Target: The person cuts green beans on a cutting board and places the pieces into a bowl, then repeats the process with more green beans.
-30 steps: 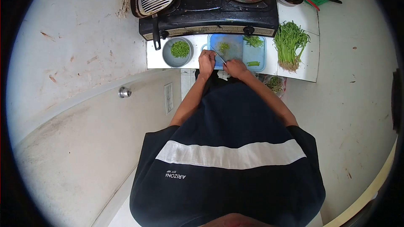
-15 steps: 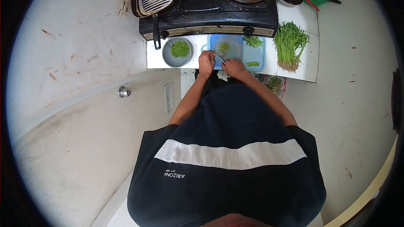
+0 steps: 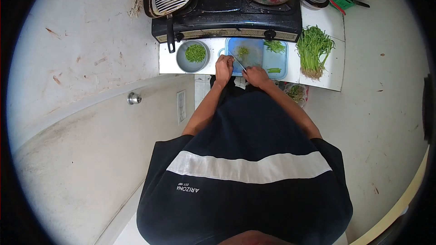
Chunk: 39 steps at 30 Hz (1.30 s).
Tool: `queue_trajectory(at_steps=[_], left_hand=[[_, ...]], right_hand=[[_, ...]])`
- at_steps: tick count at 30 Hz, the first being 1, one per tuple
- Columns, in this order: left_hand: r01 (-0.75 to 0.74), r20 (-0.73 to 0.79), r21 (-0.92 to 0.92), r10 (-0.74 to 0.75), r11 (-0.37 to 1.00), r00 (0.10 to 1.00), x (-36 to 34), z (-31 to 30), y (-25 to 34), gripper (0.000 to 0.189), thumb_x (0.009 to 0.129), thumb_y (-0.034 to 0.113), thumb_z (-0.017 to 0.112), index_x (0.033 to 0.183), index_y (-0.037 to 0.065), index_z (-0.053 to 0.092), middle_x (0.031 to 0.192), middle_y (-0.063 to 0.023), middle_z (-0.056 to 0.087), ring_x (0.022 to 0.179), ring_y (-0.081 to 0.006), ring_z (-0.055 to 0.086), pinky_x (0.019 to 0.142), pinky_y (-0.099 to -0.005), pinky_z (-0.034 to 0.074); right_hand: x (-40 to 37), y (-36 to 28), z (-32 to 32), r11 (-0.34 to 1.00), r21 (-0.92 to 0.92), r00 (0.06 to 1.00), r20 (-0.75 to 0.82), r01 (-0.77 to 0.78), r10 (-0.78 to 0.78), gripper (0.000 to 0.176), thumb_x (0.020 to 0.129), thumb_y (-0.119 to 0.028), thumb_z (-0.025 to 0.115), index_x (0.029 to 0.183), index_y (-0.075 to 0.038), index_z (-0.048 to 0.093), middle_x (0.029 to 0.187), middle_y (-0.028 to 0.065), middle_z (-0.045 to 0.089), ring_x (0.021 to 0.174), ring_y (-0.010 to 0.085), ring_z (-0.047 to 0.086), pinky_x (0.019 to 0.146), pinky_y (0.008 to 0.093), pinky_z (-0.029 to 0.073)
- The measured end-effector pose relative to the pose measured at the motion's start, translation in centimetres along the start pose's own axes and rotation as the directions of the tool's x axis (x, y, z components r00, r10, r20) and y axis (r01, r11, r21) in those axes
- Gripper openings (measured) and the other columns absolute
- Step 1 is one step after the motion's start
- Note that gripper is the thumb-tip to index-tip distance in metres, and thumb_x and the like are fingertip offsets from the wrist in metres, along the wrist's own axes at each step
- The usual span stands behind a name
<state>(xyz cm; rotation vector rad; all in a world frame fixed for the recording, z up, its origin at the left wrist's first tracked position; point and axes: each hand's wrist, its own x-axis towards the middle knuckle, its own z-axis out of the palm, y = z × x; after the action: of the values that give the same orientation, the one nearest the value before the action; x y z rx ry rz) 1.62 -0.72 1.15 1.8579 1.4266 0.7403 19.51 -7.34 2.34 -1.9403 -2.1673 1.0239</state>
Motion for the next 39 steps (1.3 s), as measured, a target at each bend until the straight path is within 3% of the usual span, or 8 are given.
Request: queue_trajectory(at_steps=[29, 39], left_hand=[[-0.02, -0.037, -0.067, 0.018, 0.998, 0.999, -0.1, 0.3, -0.4, 0.009, 0.086, -0.005, 0.064, 0.089, -0.001, 0.072, 0.086, -0.0187, 0.064, 0.079, -0.0374, 0.065, 0.072, -0.0431, 0.052], [-0.018, -0.09, 0.025, 0.02, 1.0, 0.996, -0.5, 0.9, -0.4, 0.01, 0.085, -0.005, 0.065, 0.091, 0.001, 0.072, 0.086, -0.0204, 0.064, 0.081, -0.0392, 0.065, 0.074, -0.0455, 0.053]], right_hand=[[0.2, -0.6, 1.1, 1.0, -0.008, 0.999, -0.053, 0.001, -0.002, 0.044, 0.101, -0.036, 0.053, 0.087, 0.001, 0.073, 0.084, 0.0254, 0.072, 0.081, 0.0418, 0.072, 0.076, 0.0512, 0.058], [0.4, -1.3, 0.4, 0.999, -0.01, 0.998, -0.056, -0.041, 0.04, 0.045, 0.102, -0.038, 0.052, 0.089, 0.0, 0.073, 0.085, 0.0256, 0.071, 0.083, 0.0422, 0.071, 0.078, 0.0525, 0.058]])
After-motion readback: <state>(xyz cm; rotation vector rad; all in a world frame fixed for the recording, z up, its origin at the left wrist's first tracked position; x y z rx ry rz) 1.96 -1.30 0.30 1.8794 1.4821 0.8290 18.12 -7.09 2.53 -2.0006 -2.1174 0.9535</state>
